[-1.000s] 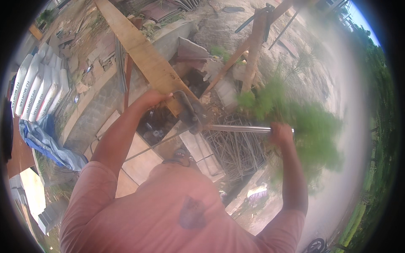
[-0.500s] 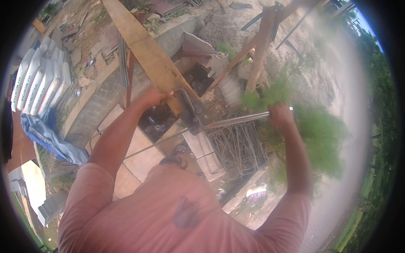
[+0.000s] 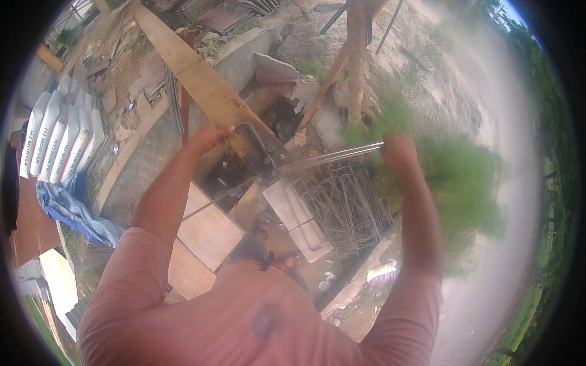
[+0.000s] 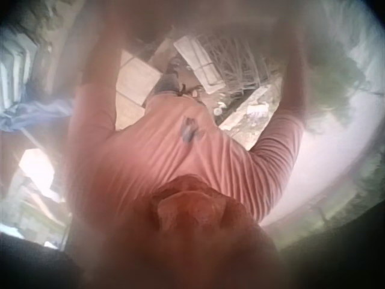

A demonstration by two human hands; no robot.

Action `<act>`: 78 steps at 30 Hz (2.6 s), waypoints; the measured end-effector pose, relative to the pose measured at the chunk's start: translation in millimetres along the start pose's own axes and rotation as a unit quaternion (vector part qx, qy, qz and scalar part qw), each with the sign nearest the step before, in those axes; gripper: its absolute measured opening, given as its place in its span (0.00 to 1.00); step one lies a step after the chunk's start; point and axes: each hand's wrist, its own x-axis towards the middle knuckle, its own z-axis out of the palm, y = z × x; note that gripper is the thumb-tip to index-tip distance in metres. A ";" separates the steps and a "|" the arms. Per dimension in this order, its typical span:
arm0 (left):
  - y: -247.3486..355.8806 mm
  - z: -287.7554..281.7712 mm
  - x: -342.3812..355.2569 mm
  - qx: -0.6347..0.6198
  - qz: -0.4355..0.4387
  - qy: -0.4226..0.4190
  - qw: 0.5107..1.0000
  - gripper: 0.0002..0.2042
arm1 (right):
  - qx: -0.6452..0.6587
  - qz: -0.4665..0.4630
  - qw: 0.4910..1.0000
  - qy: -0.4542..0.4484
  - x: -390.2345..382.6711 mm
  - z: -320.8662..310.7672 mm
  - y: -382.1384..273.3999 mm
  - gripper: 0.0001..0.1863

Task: The person repeatedly bends metal rods using a manual bending jig. They position each rod in the jig, apply force with a lever to bend it, then remove the bent rod and place it aside. The process is repeated for multiple rods throughout the clip.

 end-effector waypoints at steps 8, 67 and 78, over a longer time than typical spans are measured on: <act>0.5 0.3 -13.3 0.023 0.096 0.018 0.995 0.28 | 0.000 0.050 0.998 0.026 -17.9 37.2 -9.8 0.05; -167.0 119.9 -174.5 0.320 0.421 -0.418 0.739 0.12 | 0.403 0.849 0.257 -0.228 -697.3 91.2 -819.0 0.20; 6.6 310.2 -188.6 0.330 0.570 -0.388 0.645 0.19 | 0.359 0.851 0.356 -0.139 -642.5 123.4 -770.2 0.25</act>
